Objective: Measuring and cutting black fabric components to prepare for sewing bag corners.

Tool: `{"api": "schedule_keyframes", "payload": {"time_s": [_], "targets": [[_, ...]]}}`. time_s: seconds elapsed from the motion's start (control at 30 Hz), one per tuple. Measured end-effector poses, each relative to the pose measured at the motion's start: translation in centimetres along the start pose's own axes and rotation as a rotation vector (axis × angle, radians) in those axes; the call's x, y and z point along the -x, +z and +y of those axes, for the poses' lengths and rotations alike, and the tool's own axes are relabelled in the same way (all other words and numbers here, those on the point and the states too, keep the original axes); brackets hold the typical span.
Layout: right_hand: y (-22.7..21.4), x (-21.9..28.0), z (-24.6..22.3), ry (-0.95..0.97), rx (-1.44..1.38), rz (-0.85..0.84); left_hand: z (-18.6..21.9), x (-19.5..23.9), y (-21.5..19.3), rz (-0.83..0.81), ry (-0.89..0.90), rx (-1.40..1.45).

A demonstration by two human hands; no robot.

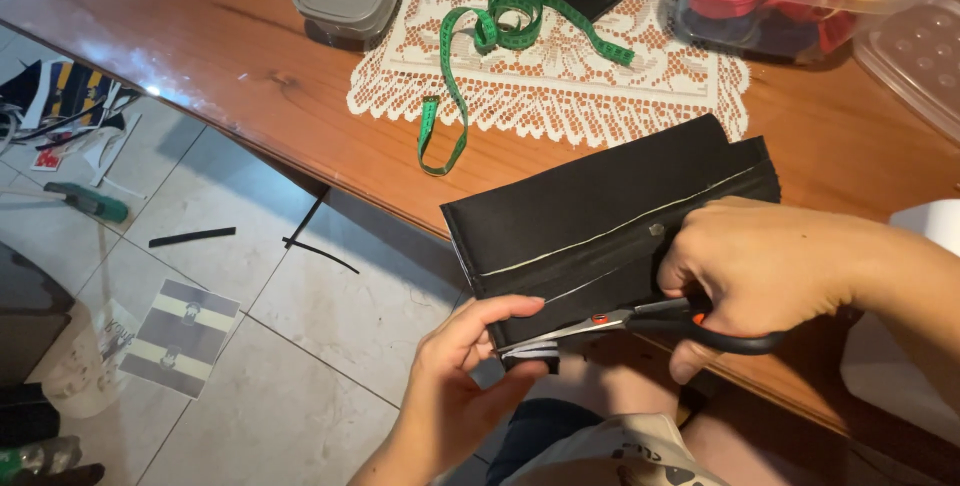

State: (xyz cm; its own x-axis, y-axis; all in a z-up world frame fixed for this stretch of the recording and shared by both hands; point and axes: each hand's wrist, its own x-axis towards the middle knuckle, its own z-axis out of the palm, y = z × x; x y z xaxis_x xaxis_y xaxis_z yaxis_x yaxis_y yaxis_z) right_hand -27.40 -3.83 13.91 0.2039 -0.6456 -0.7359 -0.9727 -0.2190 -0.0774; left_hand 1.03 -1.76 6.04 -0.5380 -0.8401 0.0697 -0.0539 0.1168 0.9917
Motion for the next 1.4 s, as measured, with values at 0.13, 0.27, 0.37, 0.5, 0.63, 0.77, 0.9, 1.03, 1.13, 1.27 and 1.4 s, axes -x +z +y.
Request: {"api": "schedule_keyframes", "payload": {"time_s": [0.13,0.27,0.37,0.5,0.63,0.77,0.9,1.03,1.13,1.27,1.4], "targets": [[0.8,-0.5,0.4,-0.025,0.004,0.027,-0.1,0.0,-0.1,0.006,-0.017,-0.004],[2.3,-1.6,2.0,-0.143,0.041,0.118,-0.1,-0.1,-0.1,-0.013,-0.006,0.079],[1.0,-0.8,1.0,-0.066,0.022,0.049,-0.4,0.0,0.0,0.008,-0.048,-0.018],[0.4,-0.3,-0.5,-0.06,0.04,0.027,0.4,-0.3,0.3,-0.04,-0.077,-0.027],[1.2,-0.9,0.4,-0.099,0.017,0.029,0.3,-0.4,0.2,-0.048,-0.096,-0.057],[1.5,-1.1,0.5,-0.135,0.027,0.049,0.0,-0.5,0.1,-0.058,-0.086,-0.061],[0.8,-0.6,-0.8,-0.104,0.034,0.031,0.1,-0.8,0.2,-0.074,-0.121,-0.107],[1.8,-1.3,0.0,-0.135,0.005,0.042,0.0,-1.0,0.3,-0.071,-0.028,-0.102],[2.6,-1.8,1.0,-0.202,0.014,0.077,-0.2,-1.0,0.1,-0.069,-0.08,-0.071],[1.9,-1.4,0.8,-0.192,-0.023,0.096,-1.2,-1.0,0.1,-0.088,-0.21,0.129],[1.4,-0.9,-0.1,-0.188,-0.058,0.097,-0.6,-1.2,0.3,-0.106,-0.244,0.168]]}}
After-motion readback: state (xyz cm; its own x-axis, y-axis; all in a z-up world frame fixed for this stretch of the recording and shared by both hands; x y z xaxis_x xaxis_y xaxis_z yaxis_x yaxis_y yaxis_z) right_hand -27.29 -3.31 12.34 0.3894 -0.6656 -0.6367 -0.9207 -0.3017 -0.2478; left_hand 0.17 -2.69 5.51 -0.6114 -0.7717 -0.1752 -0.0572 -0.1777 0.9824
